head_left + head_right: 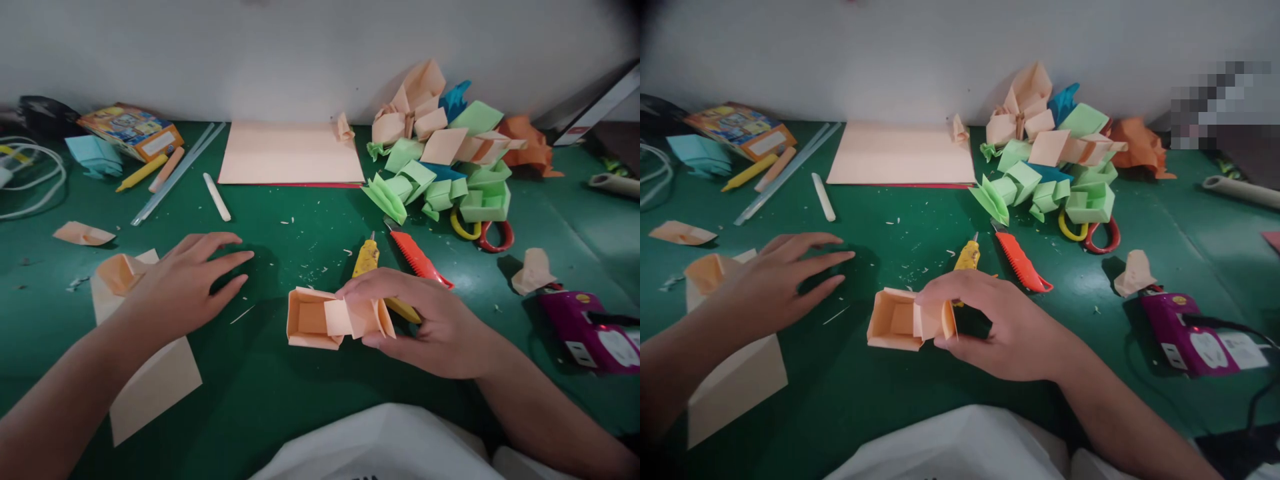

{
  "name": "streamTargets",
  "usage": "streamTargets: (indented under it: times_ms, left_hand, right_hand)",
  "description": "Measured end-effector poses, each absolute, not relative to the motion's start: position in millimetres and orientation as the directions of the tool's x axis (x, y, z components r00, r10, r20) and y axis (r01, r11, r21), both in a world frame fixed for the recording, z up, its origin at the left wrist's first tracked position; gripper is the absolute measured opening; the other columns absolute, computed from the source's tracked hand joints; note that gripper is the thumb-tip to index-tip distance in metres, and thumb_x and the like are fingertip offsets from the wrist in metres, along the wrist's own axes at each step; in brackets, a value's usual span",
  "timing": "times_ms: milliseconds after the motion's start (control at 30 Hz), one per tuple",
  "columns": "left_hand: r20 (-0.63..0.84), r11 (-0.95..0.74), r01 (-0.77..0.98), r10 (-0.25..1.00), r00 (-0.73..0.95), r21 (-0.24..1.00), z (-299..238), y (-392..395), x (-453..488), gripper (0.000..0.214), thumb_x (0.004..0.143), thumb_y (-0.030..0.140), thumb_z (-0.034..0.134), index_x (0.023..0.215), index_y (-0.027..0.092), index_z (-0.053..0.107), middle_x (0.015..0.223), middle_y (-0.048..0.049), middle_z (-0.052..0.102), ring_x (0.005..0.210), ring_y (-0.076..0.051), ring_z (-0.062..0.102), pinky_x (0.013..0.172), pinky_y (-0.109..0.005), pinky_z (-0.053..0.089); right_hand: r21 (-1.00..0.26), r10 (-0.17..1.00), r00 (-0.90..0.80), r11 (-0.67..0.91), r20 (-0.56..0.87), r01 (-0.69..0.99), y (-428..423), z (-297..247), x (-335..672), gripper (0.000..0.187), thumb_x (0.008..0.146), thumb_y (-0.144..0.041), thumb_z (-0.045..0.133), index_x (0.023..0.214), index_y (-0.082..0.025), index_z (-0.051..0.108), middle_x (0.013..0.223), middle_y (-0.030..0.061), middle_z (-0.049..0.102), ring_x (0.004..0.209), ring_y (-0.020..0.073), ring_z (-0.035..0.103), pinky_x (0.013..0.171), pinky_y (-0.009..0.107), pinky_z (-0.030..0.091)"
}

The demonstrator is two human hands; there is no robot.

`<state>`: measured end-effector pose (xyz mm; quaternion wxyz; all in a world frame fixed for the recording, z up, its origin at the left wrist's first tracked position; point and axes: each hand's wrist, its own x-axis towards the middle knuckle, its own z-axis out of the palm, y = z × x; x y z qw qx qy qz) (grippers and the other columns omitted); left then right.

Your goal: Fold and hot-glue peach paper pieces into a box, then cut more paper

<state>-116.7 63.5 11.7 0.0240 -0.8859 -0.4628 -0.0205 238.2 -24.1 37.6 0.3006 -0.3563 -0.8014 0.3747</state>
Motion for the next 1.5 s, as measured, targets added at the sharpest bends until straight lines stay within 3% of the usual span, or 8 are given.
streamTargets:
  times_ms: [100, 233, 400, 667, 733, 900, 1067, 1500]
  left_hand:
    - [0.139, -0.486, 0.873, 0.863, 0.486, -0.037, 14.4, 65.6, -117.9, 0.041, 0.102, 0.043, 0.046, 0.126, 0.023, 0.072, 0.140, -0.0149, 0.060, 0.125, -0.041, 0.056, 0.096, -0.057, 0.049]
    - [0.238, -0.314, 0.886, 0.941, 0.242, 0.341, 25.4, 57.6, -105.5, 0.027, 0.096, 0.042, 0.058, 0.108, 0.022, 0.072, 0.109, -0.0061, 0.071, 0.082, -0.020, 0.063, 0.068, -0.032, 0.049]
    - [0.241, -0.275, 0.838, 0.954, 0.177, 0.471, 34.0, 40.6, -86.5, 0.013, 0.088, 0.038, 0.069, 0.086, 0.025, 0.069, 0.087, 0.0023, 0.070, 0.070, -0.013, 0.060, 0.063, -0.026, 0.045]
    - [0.020, -0.092, 0.901, 0.996, 0.092, 0.423, 28.2, 51.3, -88.4, 0.023, 0.097, 0.040, 0.053, 0.099, 0.024, 0.069, 0.091, -0.0018, 0.073, 0.076, -0.019, 0.065, 0.066, -0.031, 0.045]
    - [0.036, -0.125, 0.904, 0.992, 0.121, 0.410, 26.4, 50.7, -88.1, 0.026, 0.100, 0.038, 0.046, 0.100, 0.023, 0.067, 0.093, -0.0034, 0.071, 0.080, -0.020, 0.064, 0.066, -0.031, 0.044]
    - [0.153, -0.224, 0.868, 0.973, 0.173, 0.444, 20.5, 44.3, -85.6, 0.019, 0.092, 0.040, 0.066, 0.090, 0.022, 0.062, 0.085, -0.0004, 0.065, 0.071, -0.015, 0.058, 0.062, -0.028, 0.043]
    - [0.268, -0.334, 0.842, 0.934, 0.235, 0.423, 19.3, 41.0, -86.7, 0.017, 0.094, 0.037, 0.065, 0.087, 0.023, 0.066, 0.087, 0.0010, 0.069, 0.069, -0.013, 0.057, 0.063, -0.027, 0.043]
    - [0.160, -0.369, 0.877, 0.929, 0.334, 0.309, 10.3, 45.3, -94.5, 0.017, 0.103, 0.033, 0.046, 0.103, 0.022, 0.059, 0.097, -0.0048, 0.065, 0.083, -0.019, 0.063, 0.066, -0.029, 0.045]
  right_hand:
    - [-0.819, 0.798, -0.566, 0.458, 0.207, 0.346, -23.6, 35.5, 237.3, 0.036, 0.095, -0.024, 0.071, 0.129, -0.029, 0.059, 0.130, 0.0070, 0.070, 0.119, 0.0221, 0.067, 0.099, 0.037, 0.055]
    - [-0.821, 0.799, -0.565, 0.455, 0.205, 0.345, -23.4, 34.3, 236.2, 0.037, 0.095, -0.024, 0.071, 0.130, -0.029, 0.058, 0.130, 0.0062, 0.070, 0.119, 0.0213, 0.067, 0.098, 0.035, 0.055]
    - [-0.825, 0.798, -0.565, 0.454, 0.210, 0.335, -24.0, 36.4, 236.3, 0.038, 0.095, -0.023, 0.071, 0.131, -0.029, 0.058, 0.131, 0.0060, 0.070, 0.121, 0.0215, 0.066, 0.101, 0.035, 0.054]
    - [-0.822, 0.796, -0.566, 0.461, 0.216, 0.334, -24.6, 37.3, 236.4, 0.037, 0.096, -0.022, 0.070, 0.130, -0.029, 0.058, 0.131, 0.0060, 0.070, 0.121, 0.0202, 0.066, 0.103, 0.034, 0.052]
    - [-0.820, 0.793, -0.571, 0.463, 0.213, 0.337, -24.6, 36.8, 236.3, 0.038, 0.096, -0.023, 0.070, 0.131, -0.029, 0.058, 0.132, 0.0069, 0.070, 0.122, 0.0212, 0.065, 0.104, 0.035, 0.052]
    - [-0.811, 0.795, -0.566, 0.470, 0.219, 0.347, -24.9, 37.2, 236.6, 0.037, 0.095, -0.024, 0.070, 0.130, -0.028, 0.059, 0.131, 0.0082, 0.071, 0.121, 0.0232, 0.067, 0.102, 0.037, 0.055]
    - [-0.808, 0.785, -0.573, 0.485, 0.235, 0.334, -25.1, 36.8, 236.2, 0.038, 0.095, -0.024, 0.070, 0.132, -0.028, 0.059, 0.131, 0.0085, 0.071, 0.121, 0.0231, 0.067, 0.102, 0.038, 0.055]
    - [-0.841, 0.773, -0.588, 0.466, 0.237, 0.274, -23.4, 31.3, 232.9, 0.041, 0.095, -0.018, 0.069, 0.133, -0.028, 0.057, 0.131, 0.0072, 0.069, 0.121, 0.0195, 0.066, 0.103, 0.034, 0.052]
